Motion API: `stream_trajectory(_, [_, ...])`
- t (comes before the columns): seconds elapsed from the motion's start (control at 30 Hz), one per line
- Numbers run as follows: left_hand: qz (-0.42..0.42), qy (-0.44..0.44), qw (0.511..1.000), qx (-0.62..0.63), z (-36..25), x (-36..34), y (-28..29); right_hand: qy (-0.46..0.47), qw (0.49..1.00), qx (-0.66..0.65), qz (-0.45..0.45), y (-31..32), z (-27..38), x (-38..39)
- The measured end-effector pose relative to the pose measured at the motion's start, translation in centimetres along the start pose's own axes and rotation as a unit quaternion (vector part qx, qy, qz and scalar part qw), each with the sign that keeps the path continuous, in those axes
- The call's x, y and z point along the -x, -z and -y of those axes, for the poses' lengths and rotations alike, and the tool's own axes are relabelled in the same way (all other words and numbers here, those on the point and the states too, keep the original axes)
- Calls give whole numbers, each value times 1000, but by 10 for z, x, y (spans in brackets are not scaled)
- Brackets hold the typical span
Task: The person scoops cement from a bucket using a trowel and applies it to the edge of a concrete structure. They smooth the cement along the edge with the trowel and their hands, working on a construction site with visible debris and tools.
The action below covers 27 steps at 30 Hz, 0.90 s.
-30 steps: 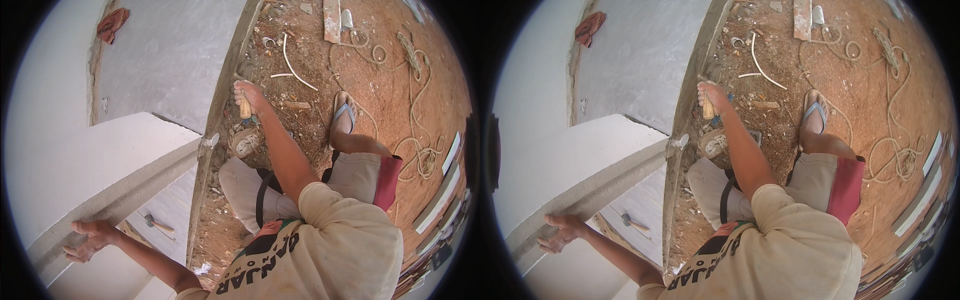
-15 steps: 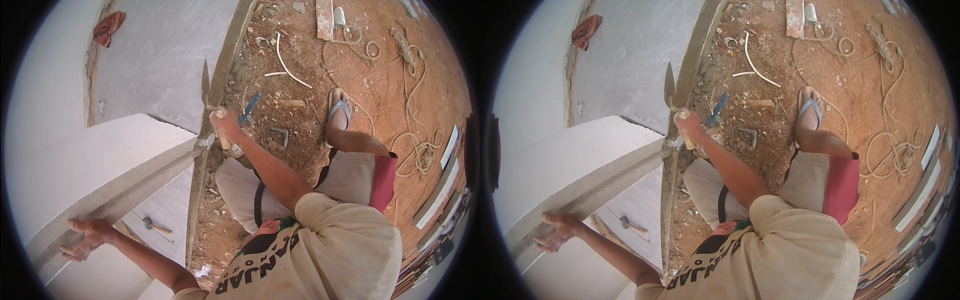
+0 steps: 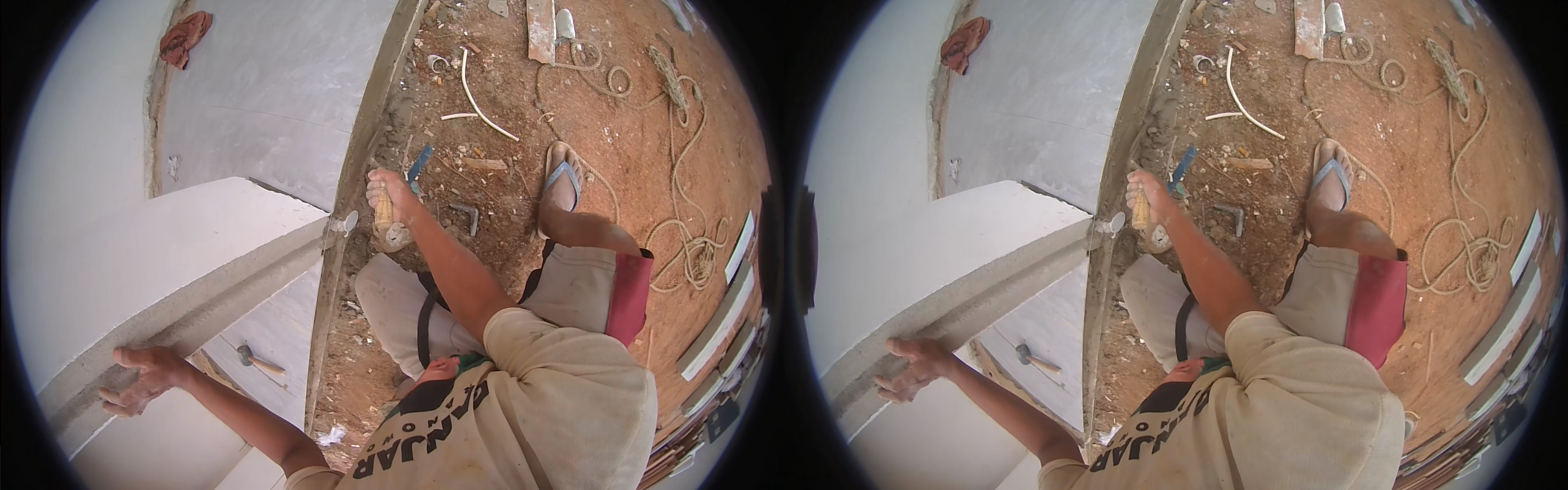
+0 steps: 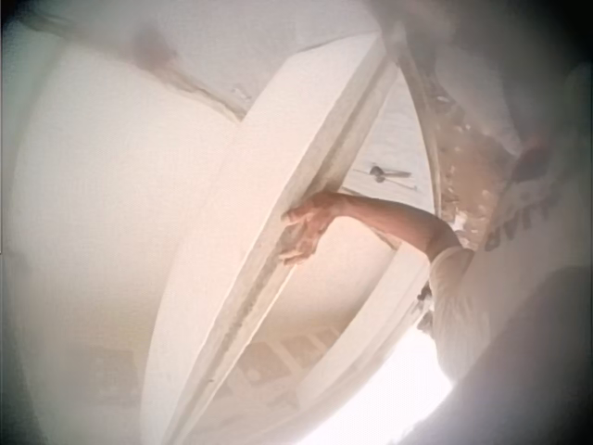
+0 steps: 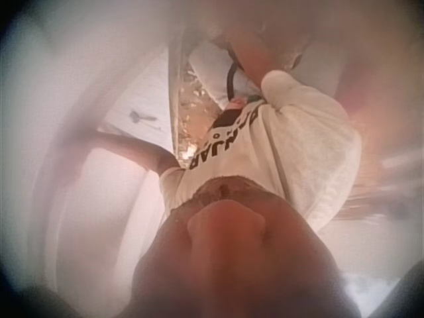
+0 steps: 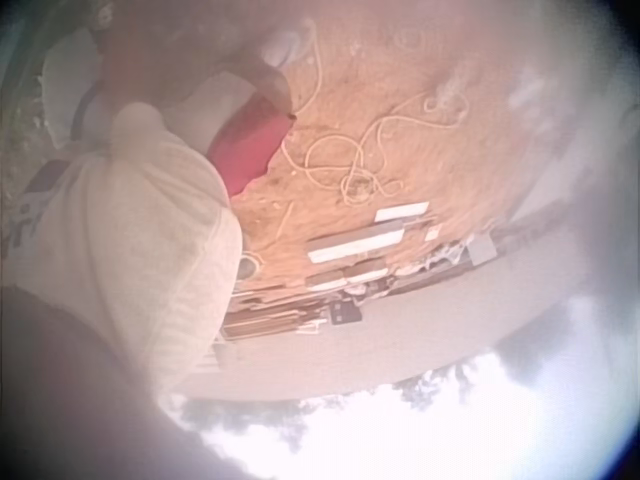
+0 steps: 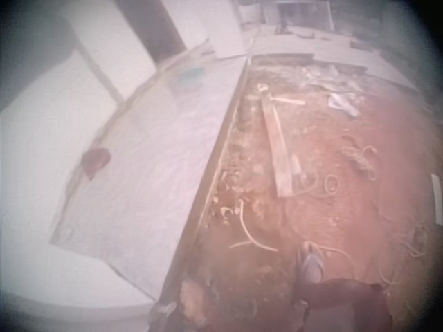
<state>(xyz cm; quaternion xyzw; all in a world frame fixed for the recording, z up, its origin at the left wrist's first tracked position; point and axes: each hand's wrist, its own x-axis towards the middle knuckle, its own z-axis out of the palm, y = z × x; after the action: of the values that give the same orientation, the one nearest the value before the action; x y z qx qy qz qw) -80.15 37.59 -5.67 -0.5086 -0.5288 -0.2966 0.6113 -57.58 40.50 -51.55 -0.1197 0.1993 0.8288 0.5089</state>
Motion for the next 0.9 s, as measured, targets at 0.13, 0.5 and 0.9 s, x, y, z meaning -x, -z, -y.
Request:
stream_trajectory(0.13, [3, 0, 1000, -14, 3, 0, 0, 9, 999, 45, -14, -8, -5, 0])
stream_trajectory(0.5, [0, 9, 1000, 0, 7, 1, -3, 12, 993, 117, 9, -14, -16, 7])
stream_trajectory(0.9, [-13, -5, 1000, -17, 10, 0, -4, 1, 988, 152, 35, -25, -22, 40])
